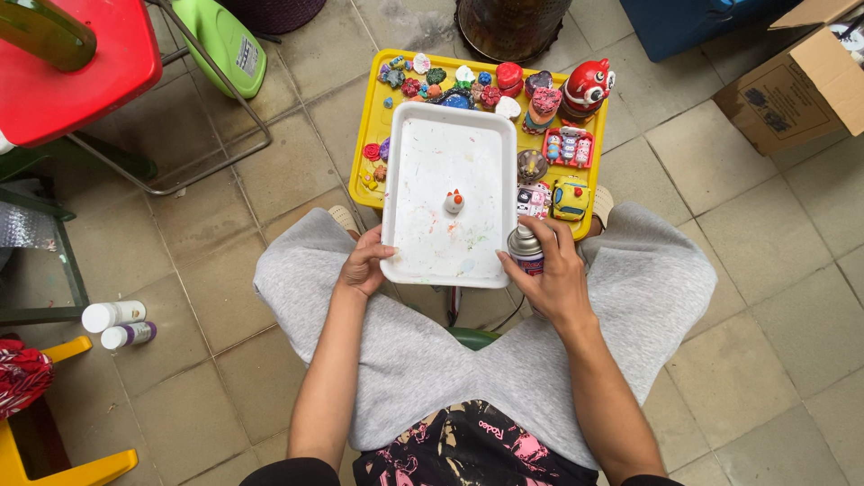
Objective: The person sits at a low yellow table and spray-paints small plaster figurines with an aerosol can, holding each figurine while spraying its surfaces. They use a hair dryer to dry the painted pieces, move finished pieces aside, and later hold a white tray while spraying a small figurine placed on it.
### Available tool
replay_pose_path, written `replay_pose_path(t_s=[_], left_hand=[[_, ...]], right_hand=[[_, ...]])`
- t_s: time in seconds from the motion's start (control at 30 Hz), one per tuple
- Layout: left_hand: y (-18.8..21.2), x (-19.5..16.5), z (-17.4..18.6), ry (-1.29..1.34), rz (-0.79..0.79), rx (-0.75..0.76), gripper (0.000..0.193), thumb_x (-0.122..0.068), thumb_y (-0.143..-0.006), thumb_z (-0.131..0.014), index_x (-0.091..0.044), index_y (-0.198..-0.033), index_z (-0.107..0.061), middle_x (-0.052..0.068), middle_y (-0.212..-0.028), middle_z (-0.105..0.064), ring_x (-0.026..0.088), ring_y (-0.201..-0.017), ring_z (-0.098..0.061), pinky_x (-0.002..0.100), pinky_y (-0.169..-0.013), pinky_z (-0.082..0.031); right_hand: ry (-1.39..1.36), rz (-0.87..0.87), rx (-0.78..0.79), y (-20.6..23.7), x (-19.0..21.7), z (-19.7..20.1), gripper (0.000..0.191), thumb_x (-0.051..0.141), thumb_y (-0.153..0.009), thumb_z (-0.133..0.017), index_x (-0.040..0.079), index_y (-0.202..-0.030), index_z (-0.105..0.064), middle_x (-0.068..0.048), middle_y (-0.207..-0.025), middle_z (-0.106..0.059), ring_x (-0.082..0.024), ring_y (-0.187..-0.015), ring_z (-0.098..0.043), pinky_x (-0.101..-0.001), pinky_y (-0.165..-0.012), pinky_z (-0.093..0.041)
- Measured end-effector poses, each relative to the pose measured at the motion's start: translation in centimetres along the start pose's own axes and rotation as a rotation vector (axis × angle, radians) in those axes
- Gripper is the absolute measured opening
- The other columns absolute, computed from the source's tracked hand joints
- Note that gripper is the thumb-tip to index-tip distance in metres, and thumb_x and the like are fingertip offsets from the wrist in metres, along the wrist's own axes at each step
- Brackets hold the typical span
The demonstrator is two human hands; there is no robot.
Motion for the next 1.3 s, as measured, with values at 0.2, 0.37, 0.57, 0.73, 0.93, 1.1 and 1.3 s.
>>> replay_pose_path(t_s=[0.2,0.37,0.57,0.73,0.93,1.1,1.3], left_hand=[[0.2,0.3,0.9,0.036,-0.025,0.033,0.081,0.000,-0.069,-0.065,0.011,-0.147,-0.044,0.021,-0.135,-0.064,0.029,-0.124,-0.063,0.039,-0.111,-0.048],[-0.4,0.9,2.3,0.149,0.002,-0.022,0.073,-0.004,-0.074,-0.059,0.014,-0.143,-0.046,0.025,-0.134,-0.064,0.033,-0.123,-0.064,0.040,-0.110,-0.049],[-0.1,1.3,2.2,0.236,-0.019,-0.211,0.063,-0.002,-0.083,-0.059,0.012,-0.143,-0.046,0.024,-0.134,-0.060,0.035,-0.124,-0.059,0.049,-0.112,-0.045],[0.8,1.7,-0.4,0.295,-0.117,-0.080,0.077,0.003,-0.071,-0.058,0.006,-0.146,-0.043,0.021,-0.145,-0.056,0.036,-0.139,-0.052,0.050,-0.119,-0.038],[1.4,2.6,-2.1,0.243,-0.120,-0.070,0.082,0.007,-0.073,-0.059,0.002,-0.152,-0.039,0.019,-0.150,-0.050,0.036,-0.143,-0.045,0.053,-0.122,-0.034],[1.4,2.1,-2.6,0.282,-0.096,-0.093,0.082,0.004,-0.072,-0.058,0.002,-0.152,-0.038,0.019,-0.150,-0.051,0.037,-0.142,-0.046,0.055,-0.118,-0.036],[1.1,1.0,-2.9,0.322,-0.117,-0.064,0.082,0.001,-0.072,-0.058,0.003,-0.152,-0.039,0.019,-0.149,-0.051,0.038,-0.142,-0.047,0.055,-0.120,-0.036]], right_hand=[[-0.511,-0.415,0.165,-0.1,-3.3,-0.5,0.074,0.023,-0.076,-0.086,0.016,-0.141,-0.051,-0.010,-0.116,-0.070,-0.021,-0.104,-0.070,-0.0368,-0.090,-0.059],[-0.648,-0.382,0.344,0.3,-3.9,-1.1,0.072,0.019,-0.073,-0.089,0.016,-0.138,-0.057,-0.007,-0.117,-0.068,-0.016,-0.105,-0.067,-0.0346,-0.091,-0.057],[-0.635,-0.424,0.328,0.4,-3.4,-2.1,0.074,0.021,-0.072,-0.087,0.017,-0.138,-0.056,-0.005,-0.117,-0.068,-0.015,-0.104,-0.068,-0.0334,-0.089,-0.058],[-0.609,-0.405,0.301,0.4,-2.7,-2.4,0.074,0.023,-0.074,-0.087,0.017,-0.140,-0.056,-0.007,-0.112,-0.070,-0.016,-0.101,-0.068,-0.0330,-0.088,-0.058],[-0.542,-0.384,0.276,0.4,-1.5,-2.5,0.077,0.026,-0.076,-0.086,0.017,-0.144,-0.051,-0.008,-0.115,-0.072,-0.017,-0.102,-0.071,-0.0356,-0.089,-0.059],[-0.209,-0.100,0.119,0.3,0.7,-0.6,0.071,0.031,-0.086,-0.084,0.017,-0.146,-0.049,-0.017,-0.124,-0.068,-0.029,-0.109,-0.072,-0.0425,-0.092,-0.059],[0.183,0.371,0.057,-1.4,2.4,2.3,0.057,0.034,-0.083,-0.086,0.024,-0.133,-0.060,-0.023,-0.123,-0.061,-0.038,-0.101,-0.069,-0.0450,-0.082,-0.058]])
Point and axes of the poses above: each hand's wrist, its own y-axis away from the middle knuckle, its own z-axis out of the back of the hand, x = y × z, the point moved 3 cm from there along -y, towards the middle knuckle
